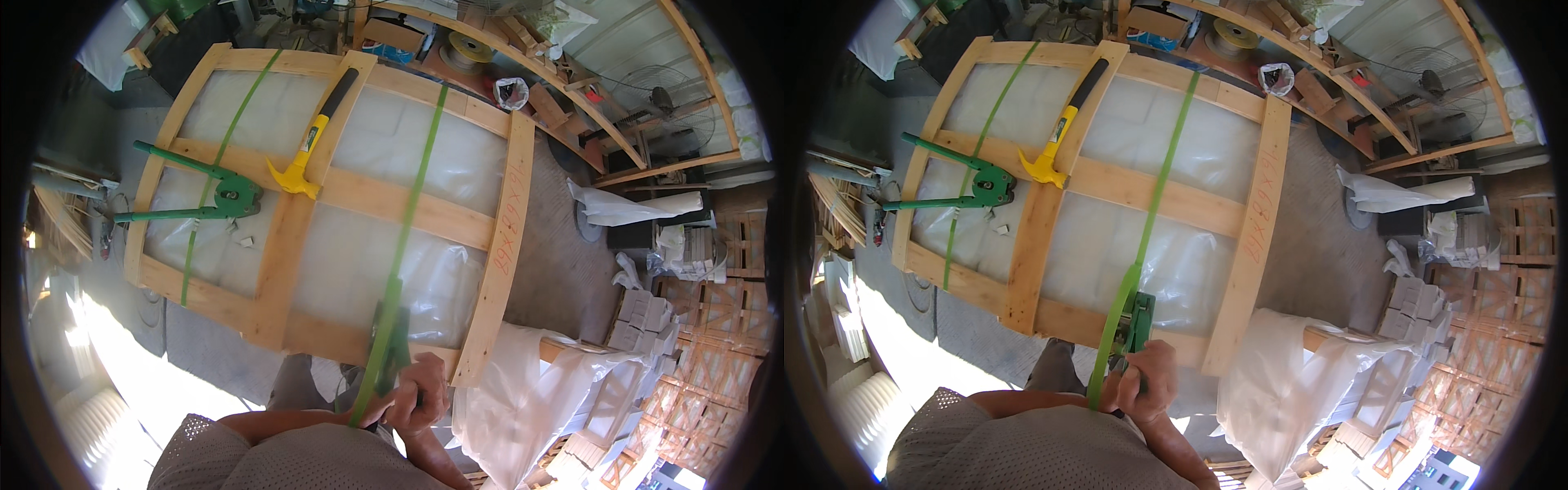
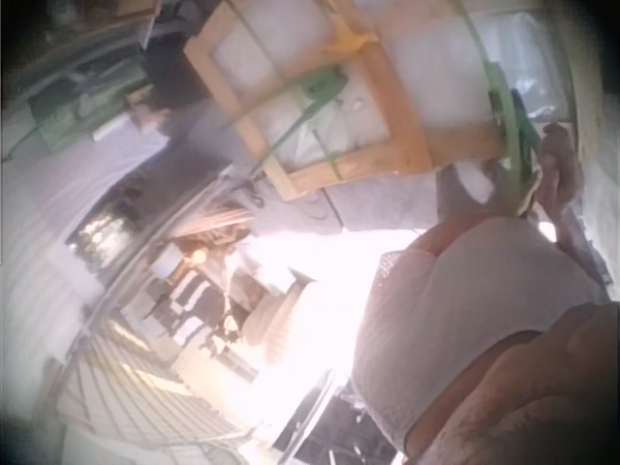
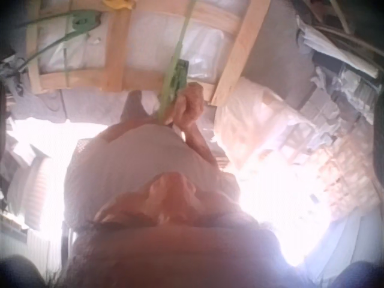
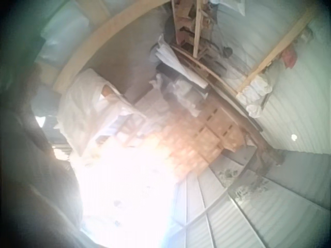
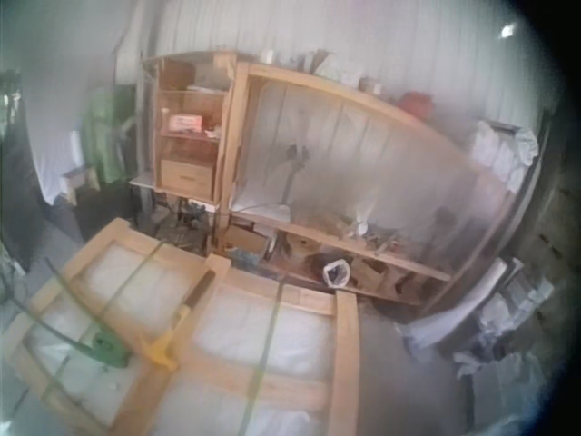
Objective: The person secures a wooden crate with green plastic straps. They thread the straps through a hand tensioner, pull them tight, and fasten them across the crate. The person repeats this process for multiple straps to fully secure the crate.
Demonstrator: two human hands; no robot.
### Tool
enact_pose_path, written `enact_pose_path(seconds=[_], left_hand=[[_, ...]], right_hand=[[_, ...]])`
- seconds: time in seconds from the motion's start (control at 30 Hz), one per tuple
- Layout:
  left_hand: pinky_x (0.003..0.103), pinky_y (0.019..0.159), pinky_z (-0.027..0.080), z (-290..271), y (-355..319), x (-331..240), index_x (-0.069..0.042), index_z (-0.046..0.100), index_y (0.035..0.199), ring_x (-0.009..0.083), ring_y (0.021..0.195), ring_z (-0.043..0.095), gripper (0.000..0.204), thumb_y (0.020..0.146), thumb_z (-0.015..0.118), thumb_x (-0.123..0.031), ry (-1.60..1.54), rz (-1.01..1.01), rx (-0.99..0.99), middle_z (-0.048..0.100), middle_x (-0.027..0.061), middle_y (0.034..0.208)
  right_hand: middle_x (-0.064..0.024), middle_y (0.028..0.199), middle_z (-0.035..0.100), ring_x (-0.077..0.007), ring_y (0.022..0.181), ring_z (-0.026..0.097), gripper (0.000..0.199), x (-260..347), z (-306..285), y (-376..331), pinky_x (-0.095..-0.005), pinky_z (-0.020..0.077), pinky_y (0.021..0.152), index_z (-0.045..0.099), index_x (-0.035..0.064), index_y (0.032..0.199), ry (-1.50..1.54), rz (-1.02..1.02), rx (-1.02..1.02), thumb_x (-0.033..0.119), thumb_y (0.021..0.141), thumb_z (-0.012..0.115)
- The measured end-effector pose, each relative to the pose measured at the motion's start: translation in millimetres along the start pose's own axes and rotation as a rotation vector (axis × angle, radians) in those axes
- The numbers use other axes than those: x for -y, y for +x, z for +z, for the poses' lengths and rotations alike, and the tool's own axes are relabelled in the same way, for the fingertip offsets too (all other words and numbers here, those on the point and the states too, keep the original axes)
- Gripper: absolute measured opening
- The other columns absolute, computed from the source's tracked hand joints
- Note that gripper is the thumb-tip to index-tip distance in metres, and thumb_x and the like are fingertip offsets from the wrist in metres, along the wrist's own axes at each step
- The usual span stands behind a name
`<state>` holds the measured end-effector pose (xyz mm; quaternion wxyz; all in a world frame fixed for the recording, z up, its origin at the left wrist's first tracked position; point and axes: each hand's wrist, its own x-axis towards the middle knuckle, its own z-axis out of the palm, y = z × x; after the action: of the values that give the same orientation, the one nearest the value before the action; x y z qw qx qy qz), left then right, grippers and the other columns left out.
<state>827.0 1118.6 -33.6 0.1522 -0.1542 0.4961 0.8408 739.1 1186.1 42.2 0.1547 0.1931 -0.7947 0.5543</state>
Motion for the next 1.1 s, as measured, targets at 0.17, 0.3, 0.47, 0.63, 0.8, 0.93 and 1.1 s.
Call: enact_pose_path(seconds=[0.17, 0.3, 0.47, 0.63, 0.8, 0.93, 1.1], left_hand=[[0.033, 0.046, 0.041, -9.2, 0.0, 29.7, -0.006, 0.057, 0.064, 0.0135, 0.047, 0.052, 0.039, 0.093, 0.061, -0.031, 0.052, -0.656, -0.050, 0.056, 0.0032, 0.056], [0.032, 0.041, 0.036, -11.0, -5.7, 55.6, -0.007, 0.052, 0.053, 0.0139, 0.037, 0.047, 0.049, 0.093, 0.062, -0.032, -0.006, -0.614, -0.092, 0.050, 0.0030, 0.045], [0.032, 0.041, 0.039, -14.1, -13.5, 85.6, -0.006, 0.056, 0.064, 0.0127, 0.037, 0.047, 0.039, 0.094, 0.063, -0.031, 0.042, -0.480, -0.075, 0.051, 0.0021, 0.048], [0.031, 0.042, 0.042, -19.5, -23.3, 97.4, -0.009, 0.059, 0.081, 0.0107, 0.046, 0.052, 0.021, 0.093, 0.065, -0.025, -0.296, -0.268, -0.087, 0.054, 0.0016, 0.059], [0.030, 0.037, 0.035, -14.2, -22.6, 95.4, -0.004, 0.057, 0.074, 0.0134, 0.040, 0.049, 0.032, 0.090, 0.068, -0.030, -0.316, -0.249, -0.150, 0.054, 0.0058, 0.053], [0.030, 0.036, 0.034, -13.4, -8.1, 90.0, -0.005, 0.056, 0.072, 0.0126, 0.039, 0.049, 0.036, 0.091, 0.067, -0.033, -0.140, -0.407, -0.129, 0.054, 0.0054, 0.053], [0.030, 0.038, 0.037, -10.9, -12.8, 79.7, -0.005, 0.054, 0.073, 0.0118, 0.039, 0.049, 0.036, 0.095, 0.062, -0.033, -0.036, -0.456, -0.093, 0.053, 0.0042, 0.050]], right_hand=[[-0.0076, 0.073, 0.059, -0.0150, 0.064, 0.052, 0.012, -24.4, 30.2, 52.6, -0.0284, 0.0442, 0.061, 0.059, -0.0039, 0.096, 0.017, 0.365, -0.130, 0.001, 0.089, 0.051], [-0.0051, 0.070, 0.057, -0.0061, 0.058, 0.045, 0.013, -41.7, 54.0, 84.0, -0.0220, 0.0372, 0.055, 0.059, -0.0035, 0.100, 0.110, 0.562, -0.232, 0.004, 0.092, 0.052], [0.0004, 0.064, 0.052, -0.0056, 0.054, 0.042, 0.013, -22.2, 35.3, 61.7, -0.0230, 0.0358, 0.051, 0.061, -0.0004, 0.101, 0.061, 0.560, -0.171, 0.005, 0.092, 0.054], [-0.0027, 0.067, 0.062, -0.0071, 0.060, 0.055, 0.011, 25.1, -7.0, -10.0, -0.0229, 0.0433, 0.053, 0.064, 0.0005, 0.097, -0.070, 0.330, 0.072, 0.003, 0.089, 0.057], [-0.0058, 0.068, 0.063, -0.0108, 0.057, 0.058, 0.012, 34.1, -9.3, -32.4, -0.0257, 0.0465, 0.053, 0.064, 0.0000, 0.098, -0.063, 0.331, 0.075, 0.003, 0.088, 0.059], [-0.0005, 0.063, 0.053, -0.0061, 0.049, 0.046, 0.013, 17.2, 9.5, 23.2, -0.0238, 0.0361, 0.045, 0.062, -0.0012, 0.101, 0.126, 0.571, -0.033, 0.002, 0.091, 0.055], [0.0059, 0.061, 0.041, -0.0022, 0.047, 0.032, 0.012, -15.9, 36.4, 87.9, -0.0221, 0.0252, 0.040, 0.063, 0.0021, 0.097, 0.143, 0.718, -0.108, 0.006, 0.092, 0.054]])
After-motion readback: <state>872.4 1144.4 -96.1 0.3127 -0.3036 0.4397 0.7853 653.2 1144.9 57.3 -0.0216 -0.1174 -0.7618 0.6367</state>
